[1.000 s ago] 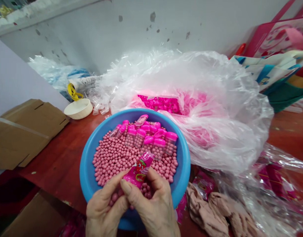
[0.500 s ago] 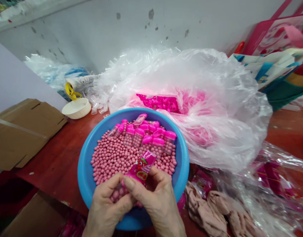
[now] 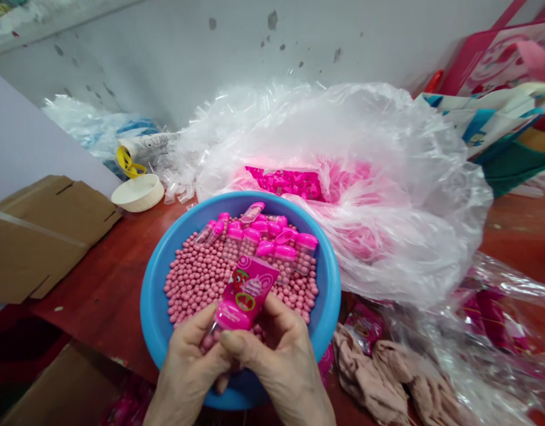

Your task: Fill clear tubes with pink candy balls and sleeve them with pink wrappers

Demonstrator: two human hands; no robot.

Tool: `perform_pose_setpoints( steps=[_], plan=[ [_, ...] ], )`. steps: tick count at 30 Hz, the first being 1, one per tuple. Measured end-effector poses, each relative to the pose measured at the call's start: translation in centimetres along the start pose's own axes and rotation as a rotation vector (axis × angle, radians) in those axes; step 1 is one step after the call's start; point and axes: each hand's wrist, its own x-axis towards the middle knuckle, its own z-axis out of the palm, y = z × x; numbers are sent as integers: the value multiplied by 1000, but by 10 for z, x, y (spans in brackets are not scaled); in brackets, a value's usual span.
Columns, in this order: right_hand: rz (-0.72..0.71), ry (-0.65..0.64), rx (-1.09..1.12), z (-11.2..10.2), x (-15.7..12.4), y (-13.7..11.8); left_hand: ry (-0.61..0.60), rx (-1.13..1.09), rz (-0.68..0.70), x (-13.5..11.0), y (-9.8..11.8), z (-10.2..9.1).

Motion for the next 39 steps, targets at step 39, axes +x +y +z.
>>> perform_pose_setpoints(
  steps=[39],
  plan=[
    [-247, 165, -453, -1, 0, 23, -102, -236, 43, 3, -4, -4]
  ],
)
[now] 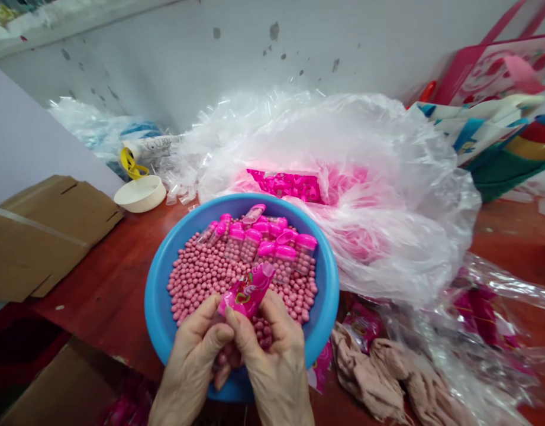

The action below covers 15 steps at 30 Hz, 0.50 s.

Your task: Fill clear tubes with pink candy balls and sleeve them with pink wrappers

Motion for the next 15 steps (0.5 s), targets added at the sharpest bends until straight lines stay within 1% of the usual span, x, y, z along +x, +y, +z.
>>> perform_pose_setpoints(
  steps=[2, 4, 6, 8, 10, 11, 12, 14, 15],
  plan=[
    [3, -40, 35, -1, -1, 2, 49, -14, 8, -1, 0, 2],
    [-3, -64, 62, -1, -1, 4, 145, -22, 1, -2, -2, 3],
    [-64, -10, 11, 0, 0, 4, 261, -21, 4, -2, -4, 3],
    [-174, 68, -124, 3, 2, 5, 371, -28, 56, -2, -6, 2],
    [-284, 105, -244, 5, 3, 4, 440, -54, 116, 0, -7, 0],
    [-325, 94, -274, 5, 4, 4, 436, -75, 126, 0, -6, -1],
    [-356, 80, -277, 5, 4, 4, 402, -95, 116, 0, -5, -1],
    [-369, 49, -237, 5, 4, 5, 285, -132, 72, 0, -2, 0],
    [-346, 32, -210, 4, 3, 5, 232, -131, 61, 0, -1, 0]
  ],
)
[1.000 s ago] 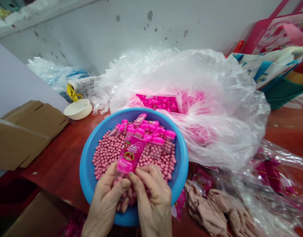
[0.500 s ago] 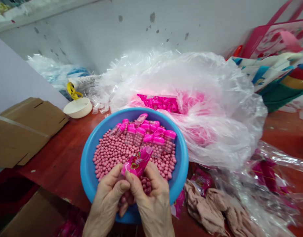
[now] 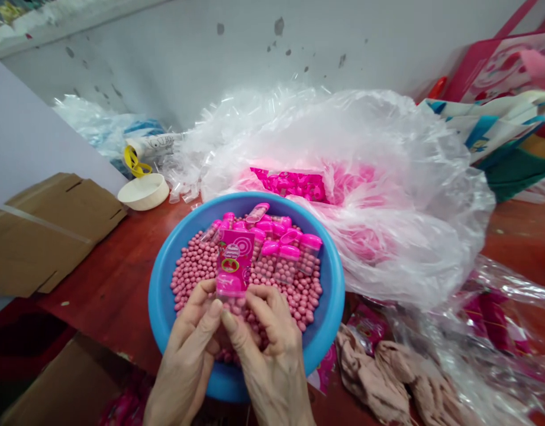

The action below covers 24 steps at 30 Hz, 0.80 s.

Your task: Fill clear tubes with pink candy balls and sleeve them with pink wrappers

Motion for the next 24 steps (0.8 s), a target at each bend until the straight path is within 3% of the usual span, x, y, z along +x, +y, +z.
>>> perform_pose_setpoints(
  steps=[2, 5, 7, 10, 13, 18, 24],
  plan=[
    [89, -48, 75, -3, -1, 0, -19, 75, 68, 1, 3, 0],
    [238, -175, 176, -8, -2, -1, 111, 276, 289, 5, 8, -4],
    [253, -270, 154, -11, -3, -2, 169, 301, 332, 8, 12, -7],
    [192, -328, 14, -14, -4, 2, 56, 176, 203, 12, 17, -8],
    [146, -223, -68, -11, -11, 8, -29, -11, 73, 11, 18, -4],
    [73, 33, -16, -1, -19, 6, 69, -252, -24, 8, 9, 9],
    [62, -86, 39, -3, -11, -3, 257, -357, -99, 3, 0, 19]
  ],
)
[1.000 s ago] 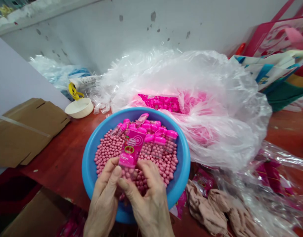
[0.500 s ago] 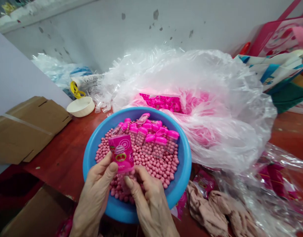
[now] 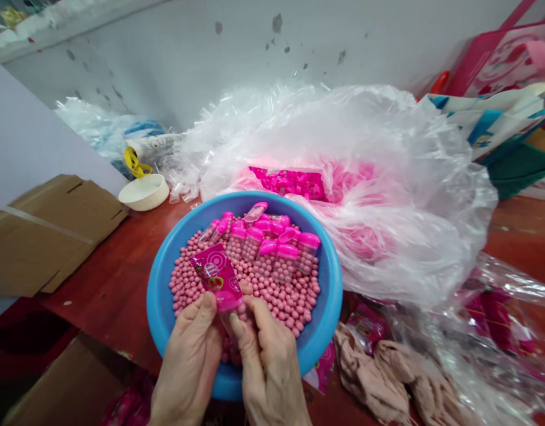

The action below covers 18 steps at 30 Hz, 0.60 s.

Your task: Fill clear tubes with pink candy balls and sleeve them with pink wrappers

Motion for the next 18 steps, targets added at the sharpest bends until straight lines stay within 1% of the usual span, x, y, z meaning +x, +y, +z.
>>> perform_pose_setpoints(
  steps=[2, 4, 5, 7, 8, 10, 13, 16, 18],
  plan=[
    [84, -15, 8, -2, 0, 4, 18, 23, 32, 0, -2, -3],
    [157, -14, 17, -3, 0, 10, -6, 60, 45, 1, -4, -8],
    [167, -27, 24, -4, 0, 12, -27, 73, 45, 2, -5, -11],
    [139, -75, 36, -5, 1, 15, -48, 87, 48, 4, -9, -18],
    [119, -86, 33, -6, 2, 15, -38, 92, 61, 4, -10, -21],
    [92, -68, 9, -7, 3, 13, 10, 118, 115, 6, -11, -25],
    [78, -19, 4, -6, 3, 8, 24, 270, 257, 5, -7, -26],
    [69, 26, 36, -3, 2, 3, -3, 553, 484, 2, 6, -22],
    [68, 46, 20, -1, 2, 0, -32, 750, 576, 1, 17, -19]
  ],
)
